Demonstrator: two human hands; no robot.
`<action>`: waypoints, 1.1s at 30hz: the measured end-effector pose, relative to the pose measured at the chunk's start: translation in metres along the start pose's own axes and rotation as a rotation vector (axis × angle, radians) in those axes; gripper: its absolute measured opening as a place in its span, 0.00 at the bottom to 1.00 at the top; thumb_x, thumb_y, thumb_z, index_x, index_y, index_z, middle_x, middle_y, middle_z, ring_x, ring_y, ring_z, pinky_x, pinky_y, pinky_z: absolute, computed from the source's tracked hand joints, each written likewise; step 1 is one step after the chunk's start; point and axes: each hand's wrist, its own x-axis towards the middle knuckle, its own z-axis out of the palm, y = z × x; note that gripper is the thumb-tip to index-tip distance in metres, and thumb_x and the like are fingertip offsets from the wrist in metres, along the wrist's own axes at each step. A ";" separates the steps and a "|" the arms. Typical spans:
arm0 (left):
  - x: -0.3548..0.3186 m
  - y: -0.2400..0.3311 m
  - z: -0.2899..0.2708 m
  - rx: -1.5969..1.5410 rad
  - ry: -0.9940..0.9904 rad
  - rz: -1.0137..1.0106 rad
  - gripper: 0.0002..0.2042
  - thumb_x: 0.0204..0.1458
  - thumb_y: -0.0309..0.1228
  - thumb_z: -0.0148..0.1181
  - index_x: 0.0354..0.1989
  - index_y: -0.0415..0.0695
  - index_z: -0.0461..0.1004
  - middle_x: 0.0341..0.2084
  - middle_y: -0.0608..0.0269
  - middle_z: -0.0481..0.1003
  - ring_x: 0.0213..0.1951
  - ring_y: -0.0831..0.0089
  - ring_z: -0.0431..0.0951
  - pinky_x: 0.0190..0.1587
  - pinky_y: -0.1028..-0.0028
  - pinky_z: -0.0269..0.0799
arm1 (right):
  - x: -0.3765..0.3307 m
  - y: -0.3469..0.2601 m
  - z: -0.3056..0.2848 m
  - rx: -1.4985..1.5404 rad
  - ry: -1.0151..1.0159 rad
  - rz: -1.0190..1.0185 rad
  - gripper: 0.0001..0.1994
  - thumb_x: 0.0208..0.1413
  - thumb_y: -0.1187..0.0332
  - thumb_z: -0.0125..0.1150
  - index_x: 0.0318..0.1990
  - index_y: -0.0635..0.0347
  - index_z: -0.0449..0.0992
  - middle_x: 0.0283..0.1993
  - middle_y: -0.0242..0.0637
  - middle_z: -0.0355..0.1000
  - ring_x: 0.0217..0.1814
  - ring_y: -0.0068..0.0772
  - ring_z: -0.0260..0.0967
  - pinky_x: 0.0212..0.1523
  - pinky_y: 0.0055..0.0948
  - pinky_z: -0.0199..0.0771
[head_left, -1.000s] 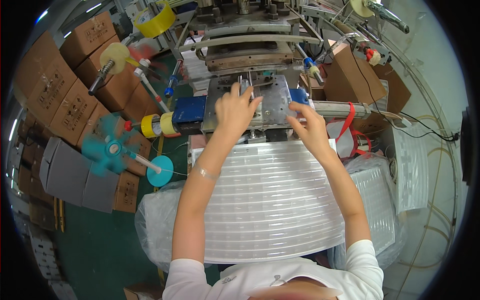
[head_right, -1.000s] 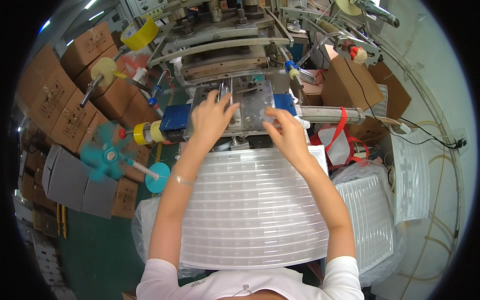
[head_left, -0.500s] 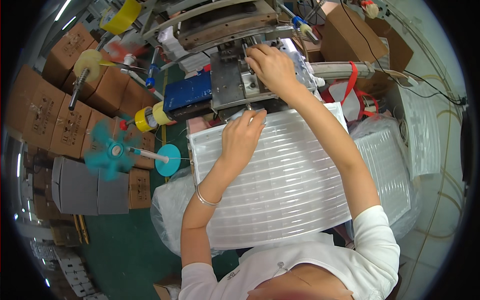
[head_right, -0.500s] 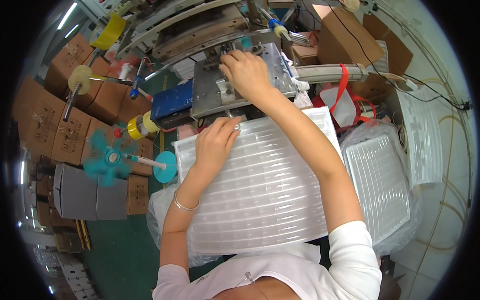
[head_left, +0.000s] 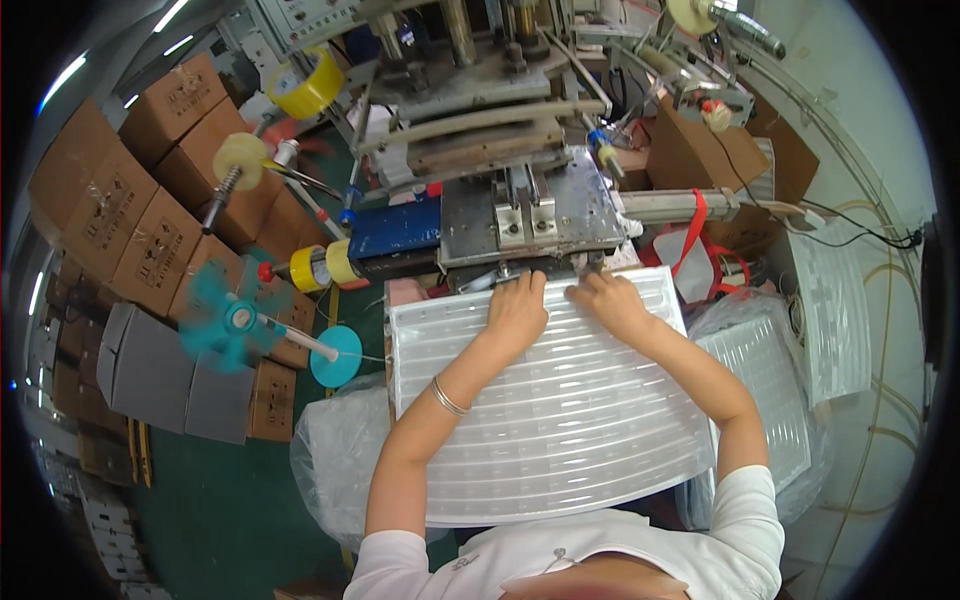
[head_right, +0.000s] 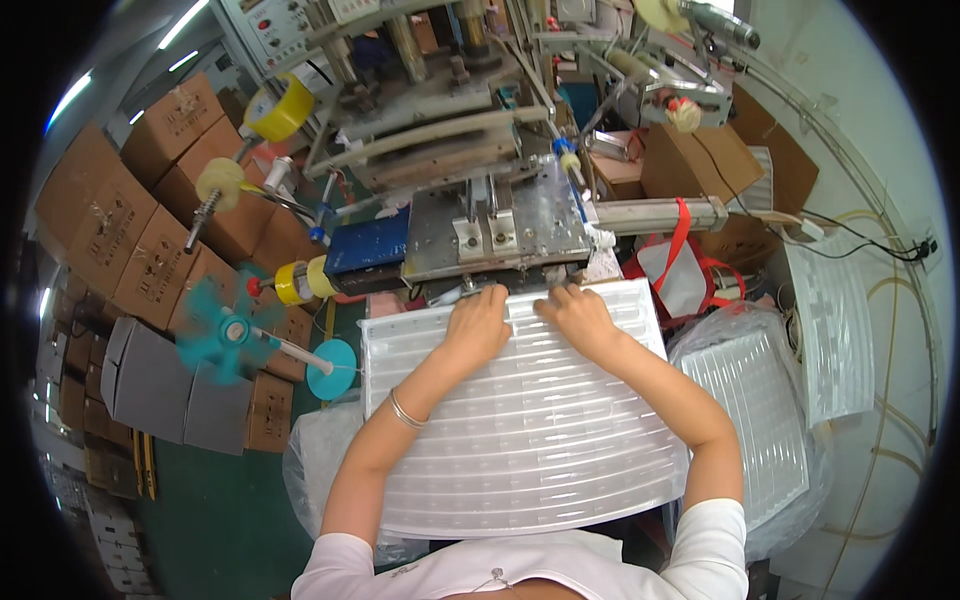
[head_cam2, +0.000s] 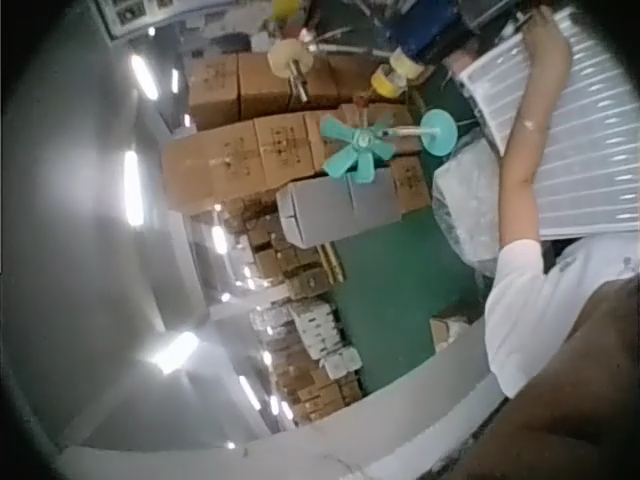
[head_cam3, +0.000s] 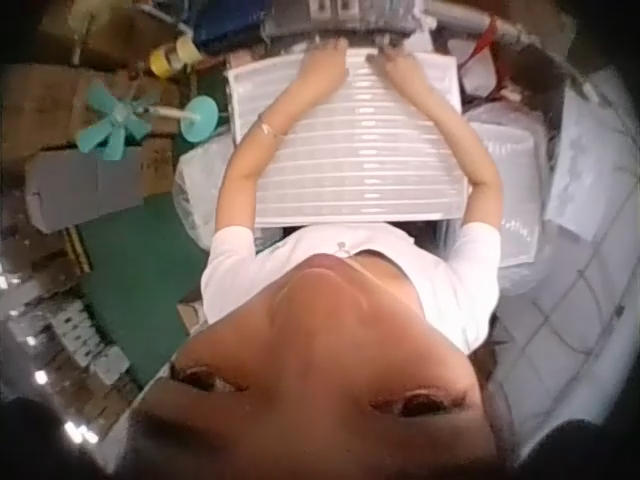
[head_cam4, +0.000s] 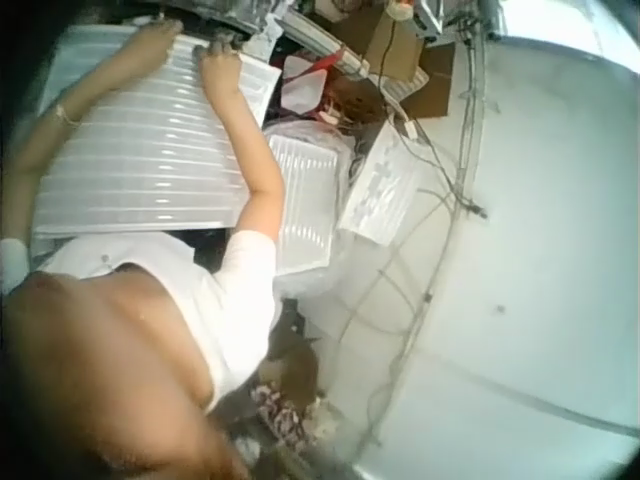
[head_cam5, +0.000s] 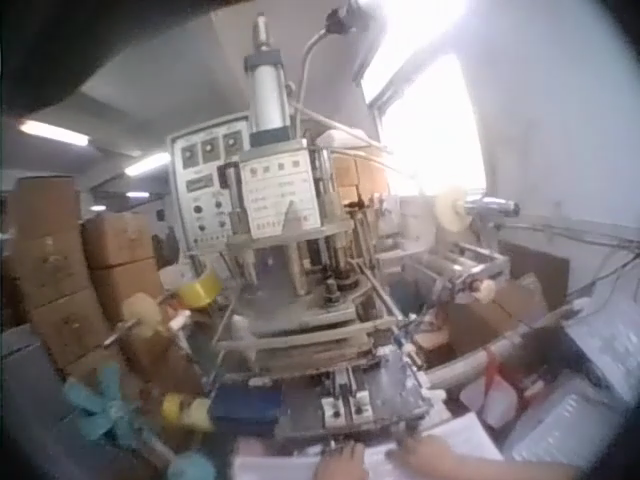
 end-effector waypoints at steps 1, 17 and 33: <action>0.001 0.007 -0.003 -0.048 -0.010 -0.028 0.12 0.41 0.22 0.52 0.36 0.39 0.62 0.32 0.51 0.69 0.36 0.52 0.72 0.40 0.58 0.67 | 0.001 0.003 0.002 -0.038 -0.018 -0.027 0.14 0.41 0.75 0.55 0.38 0.52 0.74 0.31 0.36 0.68 0.34 0.39 0.69 0.31 0.34 0.73; 0.021 0.026 0.041 -0.019 0.226 0.264 0.06 0.42 0.26 0.57 0.31 0.45 0.74 0.27 0.65 0.72 0.35 0.68 0.71 0.38 0.69 0.63 | 0.022 -0.009 -0.076 0.697 0.229 0.388 0.08 0.52 0.74 0.55 0.40 0.62 0.69 0.41 0.43 0.70 0.40 0.43 0.70 0.35 0.32 0.73; -0.021 -0.020 -0.051 -0.189 0.459 -0.019 0.11 0.48 0.31 0.59 0.41 0.45 0.75 0.37 0.63 0.75 0.40 0.65 0.72 0.43 0.65 0.60 | 0.019 0.022 -0.078 0.747 0.320 0.451 0.11 0.51 0.74 0.58 0.43 0.61 0.72 0.46 0.38 0.70 0.44 0.33 0.68 0.40 0.25 0.72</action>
